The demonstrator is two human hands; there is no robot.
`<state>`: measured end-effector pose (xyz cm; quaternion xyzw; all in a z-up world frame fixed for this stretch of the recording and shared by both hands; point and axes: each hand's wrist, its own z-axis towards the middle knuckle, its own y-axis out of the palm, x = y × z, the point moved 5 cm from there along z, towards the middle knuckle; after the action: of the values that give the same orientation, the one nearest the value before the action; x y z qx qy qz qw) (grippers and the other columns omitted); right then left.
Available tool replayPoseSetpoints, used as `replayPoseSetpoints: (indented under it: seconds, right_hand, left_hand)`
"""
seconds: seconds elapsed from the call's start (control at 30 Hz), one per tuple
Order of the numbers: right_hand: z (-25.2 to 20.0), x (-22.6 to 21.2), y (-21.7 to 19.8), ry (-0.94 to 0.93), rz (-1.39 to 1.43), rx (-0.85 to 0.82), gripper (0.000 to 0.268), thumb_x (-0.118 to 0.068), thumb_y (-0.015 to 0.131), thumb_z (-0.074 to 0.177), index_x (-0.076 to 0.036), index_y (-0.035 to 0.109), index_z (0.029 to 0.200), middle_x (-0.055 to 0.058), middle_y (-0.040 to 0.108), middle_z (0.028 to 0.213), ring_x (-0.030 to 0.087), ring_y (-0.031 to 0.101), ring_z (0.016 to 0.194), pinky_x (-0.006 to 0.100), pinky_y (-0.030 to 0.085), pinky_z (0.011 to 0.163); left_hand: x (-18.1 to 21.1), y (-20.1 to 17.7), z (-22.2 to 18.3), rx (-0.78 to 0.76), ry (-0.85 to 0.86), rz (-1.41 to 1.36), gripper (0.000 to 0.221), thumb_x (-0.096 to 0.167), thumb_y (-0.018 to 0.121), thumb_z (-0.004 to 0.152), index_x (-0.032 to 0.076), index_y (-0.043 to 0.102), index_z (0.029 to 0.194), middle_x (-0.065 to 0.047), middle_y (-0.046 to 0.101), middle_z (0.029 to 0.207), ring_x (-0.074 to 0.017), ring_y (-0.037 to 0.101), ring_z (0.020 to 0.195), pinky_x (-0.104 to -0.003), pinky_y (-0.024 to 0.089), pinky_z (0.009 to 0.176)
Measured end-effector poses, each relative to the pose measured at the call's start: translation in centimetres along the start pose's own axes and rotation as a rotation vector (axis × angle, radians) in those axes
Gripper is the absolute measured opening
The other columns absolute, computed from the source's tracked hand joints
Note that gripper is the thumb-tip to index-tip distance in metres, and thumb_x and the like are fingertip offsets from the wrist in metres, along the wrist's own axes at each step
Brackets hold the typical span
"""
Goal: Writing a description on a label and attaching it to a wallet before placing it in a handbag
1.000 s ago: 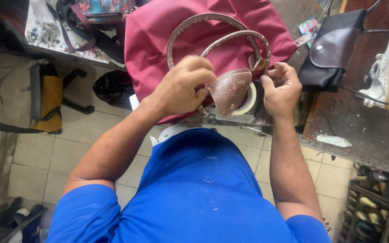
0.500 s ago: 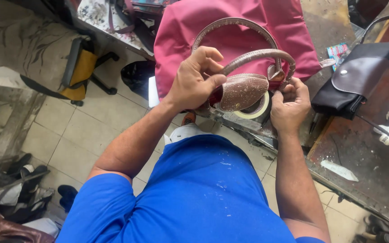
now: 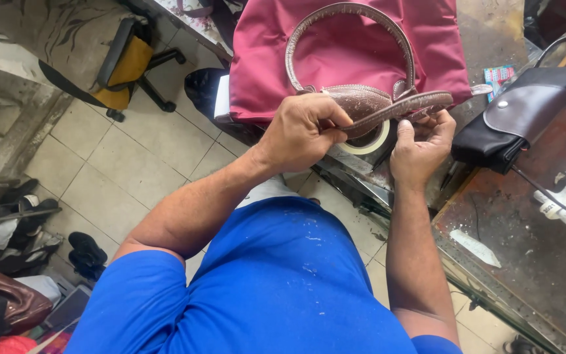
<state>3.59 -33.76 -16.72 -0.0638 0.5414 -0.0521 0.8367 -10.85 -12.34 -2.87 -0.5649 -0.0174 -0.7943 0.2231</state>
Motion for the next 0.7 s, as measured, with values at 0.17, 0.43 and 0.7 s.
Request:
replayPoseSetpoints:
  seconds: [0.17,0.43,0.7]
  right_hand:
    - [0.0,-0.5,0.1,-0.025,0.001,-0.017,0.041,0.013,0.078,0.082,-0.003,0.063,0.117,0.013,0.066,0.088,0.019,0.069,0.07,0.03,0.054,0.06]
    - [-0.1,-1.1,0.5,-0.048,-0.014,-0.018,0.042,0.016,0.078,0.086,-0.002,0.062,0.121,0.015,0.066,0.09,0.02,0.07,0.073,0.031,0.055,0.064]
    - [-0.4,-2.3,0.8,-0.035,-0.082,-0.042,0.037,0.009,0.074,0.092,-0.003,0.06,0.125,0.009,0.065,0.093,0.015,0.065,0.08,0.028,0.054,0.072]
  left_hand:
    - [-1.0,1.0,-0.8,0.023,0.041,0.036,0.021,-0.002,0.087,0.072,0.011,0.078,0.086,-0.005,0.068,0.074,-0.0207,0.07,0.067,-0.031,0.057,0.059]
    - [-0.3,-0.5,-0.5,0.013,0.074,0.043,0.023,0.0,0.085,0.075,0.01,0.076,0.094,-0.008,0.07,0.079,-0.0256,0.074,0.073,-0.033,0.058,0.059]
    - [-6.3,-6.1,1.3,0.238,0.014,0.169,0.049,0.047,0.073,0.091,0.01,0.063,0.121,-0.014,0.071,0.1,-0.0188,0.071,0.073,-0.031,0.062,0.057]
